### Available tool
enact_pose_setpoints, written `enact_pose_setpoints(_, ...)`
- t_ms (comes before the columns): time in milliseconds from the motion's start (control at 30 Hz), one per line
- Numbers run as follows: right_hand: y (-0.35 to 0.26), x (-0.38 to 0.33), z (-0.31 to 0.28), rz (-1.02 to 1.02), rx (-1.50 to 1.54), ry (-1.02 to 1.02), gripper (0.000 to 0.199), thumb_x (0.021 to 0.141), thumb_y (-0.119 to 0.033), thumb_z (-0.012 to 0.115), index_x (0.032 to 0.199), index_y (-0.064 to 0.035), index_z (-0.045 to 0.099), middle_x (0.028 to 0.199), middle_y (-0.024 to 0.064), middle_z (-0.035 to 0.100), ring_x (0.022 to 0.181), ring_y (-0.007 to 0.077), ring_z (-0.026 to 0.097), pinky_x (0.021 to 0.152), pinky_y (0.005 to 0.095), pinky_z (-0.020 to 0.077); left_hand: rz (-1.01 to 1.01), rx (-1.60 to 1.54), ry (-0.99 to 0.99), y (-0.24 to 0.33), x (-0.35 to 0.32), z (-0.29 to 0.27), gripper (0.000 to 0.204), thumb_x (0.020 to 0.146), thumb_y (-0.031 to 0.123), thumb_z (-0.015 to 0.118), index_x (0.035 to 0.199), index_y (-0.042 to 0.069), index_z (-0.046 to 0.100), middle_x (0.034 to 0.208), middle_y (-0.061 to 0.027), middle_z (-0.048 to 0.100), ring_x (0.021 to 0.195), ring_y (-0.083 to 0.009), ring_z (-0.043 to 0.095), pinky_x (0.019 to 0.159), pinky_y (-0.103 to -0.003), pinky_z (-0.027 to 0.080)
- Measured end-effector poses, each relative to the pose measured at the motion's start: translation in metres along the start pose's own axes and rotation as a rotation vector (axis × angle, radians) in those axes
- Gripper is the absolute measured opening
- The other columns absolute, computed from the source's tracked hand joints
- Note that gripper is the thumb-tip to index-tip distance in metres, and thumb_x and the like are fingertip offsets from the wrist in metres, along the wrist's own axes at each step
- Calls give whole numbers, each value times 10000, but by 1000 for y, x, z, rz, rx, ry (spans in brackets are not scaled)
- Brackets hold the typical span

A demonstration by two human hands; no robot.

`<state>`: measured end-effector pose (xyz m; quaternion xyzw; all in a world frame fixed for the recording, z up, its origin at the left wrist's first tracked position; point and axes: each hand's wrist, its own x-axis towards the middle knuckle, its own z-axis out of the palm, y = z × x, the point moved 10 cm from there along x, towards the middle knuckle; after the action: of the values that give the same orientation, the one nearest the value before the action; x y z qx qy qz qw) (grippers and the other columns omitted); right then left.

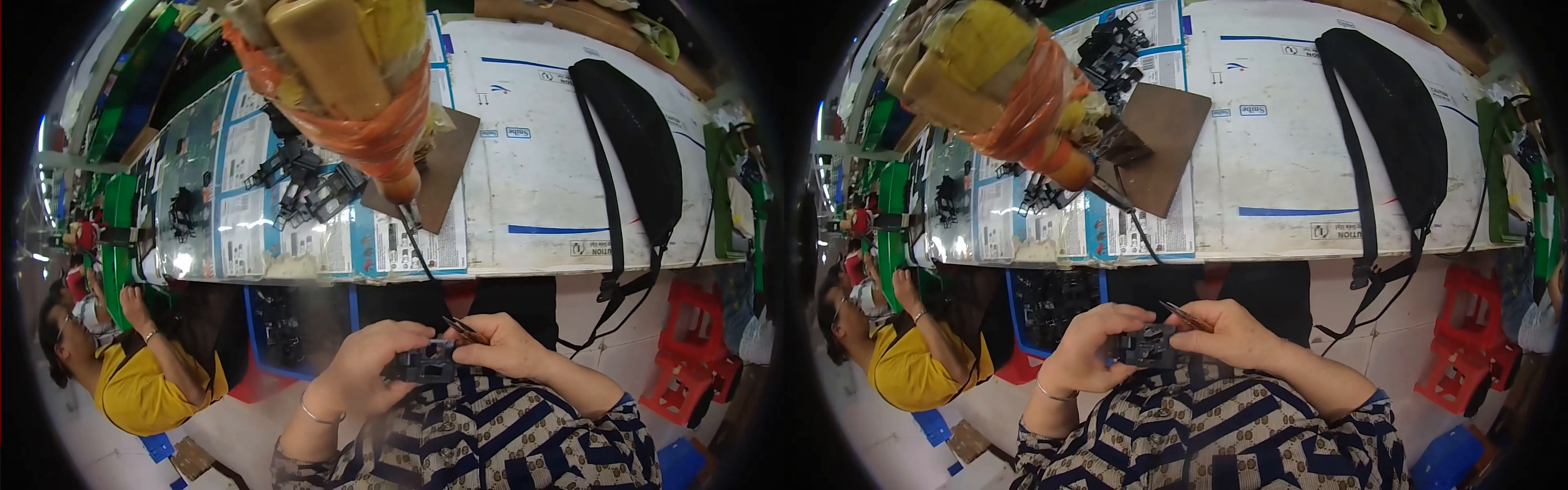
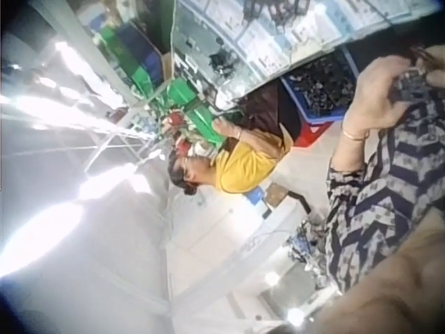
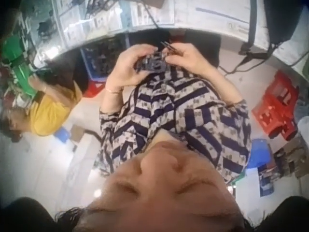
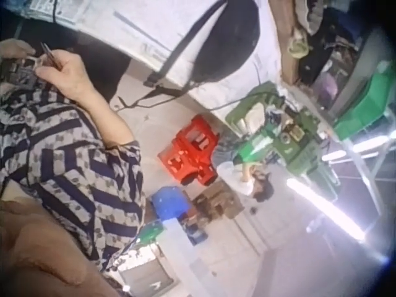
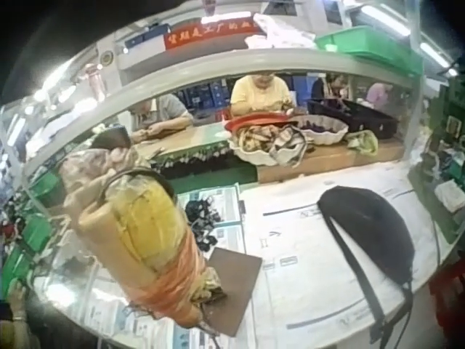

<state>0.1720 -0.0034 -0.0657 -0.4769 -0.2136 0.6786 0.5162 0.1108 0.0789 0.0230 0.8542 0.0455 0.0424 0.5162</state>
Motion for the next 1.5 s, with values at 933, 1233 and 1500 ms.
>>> enact_pose_setpoints(933,14,1,16,54,-45,37,170,844,-82,585,996,-34,525,740,-9,535,586,45,509,527,182,427,-371,-1234,400,-58,-35,43,390,829,118,605,1171,3,458,1129,-134,556,1025,-202,543,846,-299,433)
enact_pose_setpoints(1233,17,2,18,67,-56,69,212,836,-144,612,1003,-31,543,684,-11,543,569,40,514,507,188,416,-355,-1377,438,-64,-36,41,434,919,327,442,1194,-9,433,1105,-175,554,1021,-227,536,812,-304,415)
enact_pose_setpoints(1500,15,2,22,76,-67,70,237,841,-133,604,1054,-44,550,669,-22,524,545,38,498,481,184,395,-346,-1426,444,-66,-37,42,409,950,305,359,1200,-12,426,1075,-188,563,979,-220,543,802,-305,417)
